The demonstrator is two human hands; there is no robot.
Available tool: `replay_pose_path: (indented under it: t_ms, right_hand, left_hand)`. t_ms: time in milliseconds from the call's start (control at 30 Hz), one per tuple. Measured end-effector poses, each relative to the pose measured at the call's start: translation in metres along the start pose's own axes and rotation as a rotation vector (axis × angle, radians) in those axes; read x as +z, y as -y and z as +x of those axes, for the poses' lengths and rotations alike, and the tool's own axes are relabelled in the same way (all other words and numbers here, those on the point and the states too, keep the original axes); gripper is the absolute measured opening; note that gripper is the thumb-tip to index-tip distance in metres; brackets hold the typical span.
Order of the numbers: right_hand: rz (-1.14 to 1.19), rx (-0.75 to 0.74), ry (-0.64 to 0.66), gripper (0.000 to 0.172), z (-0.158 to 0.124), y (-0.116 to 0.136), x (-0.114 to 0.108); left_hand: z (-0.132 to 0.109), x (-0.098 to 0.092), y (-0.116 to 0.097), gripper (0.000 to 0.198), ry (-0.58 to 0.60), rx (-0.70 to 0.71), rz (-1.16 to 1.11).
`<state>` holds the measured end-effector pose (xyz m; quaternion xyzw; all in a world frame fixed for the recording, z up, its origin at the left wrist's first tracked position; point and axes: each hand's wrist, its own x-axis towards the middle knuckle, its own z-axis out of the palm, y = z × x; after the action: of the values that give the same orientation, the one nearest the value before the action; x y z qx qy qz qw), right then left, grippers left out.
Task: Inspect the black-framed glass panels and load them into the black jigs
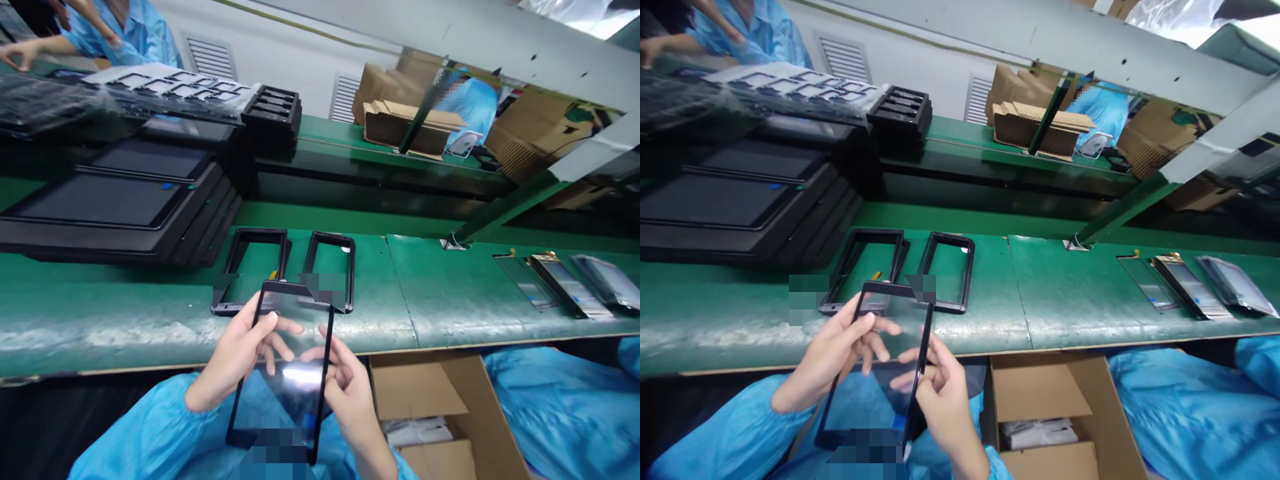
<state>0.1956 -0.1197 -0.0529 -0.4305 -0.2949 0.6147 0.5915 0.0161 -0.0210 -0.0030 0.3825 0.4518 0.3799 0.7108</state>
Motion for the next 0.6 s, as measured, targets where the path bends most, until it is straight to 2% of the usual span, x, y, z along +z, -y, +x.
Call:
replay_pose_path:
  t_ms: [167, 267, 400, 467, 533, 600]
  right_hand:
    - [0.007, 0.017, -0.125, 0.055, 0.004, 0.01, 0.003]
    - [0.034, 0.055, -0.102, 0.053, -0.007, 0.005, -0.003]
    - [-0.047, 0.048, -0.033, 0.055, -0.018, 0.002, -0.012]
    - [-0.104, -0.012, -0.154, 0.048, -0.018, 0.007, -0.016]
    - [-0.106, -0.094, -0.352, 0.04, -0.015, 0.017, -0.021]
    - [-0.087, -0.157, -0.452, 0.036, -0.013, 0.031, -0.024]
  left_hand:
    - [-0.006, 0.002, 0.0, 0.062, -0.009, 0.021, 0.06]
    - [-0.006, 0.003, 0.002, 0.058, -0.075, 0.06, 0.051]
    - [-0.007, 0.004, 0.004, 0.058, -0.236, 0.185, -0.007]
    - [-0.011, 0.003, 0.002, 0.062, -0.286, 0.205, -0.087]
    - [-0.017, -0.001, -0.003, 0.059, -0.315, 0.192, -0.164]
    - [-0.024, -0.006, -0.009, 0.054, -0.312, 0.16, -0.135]
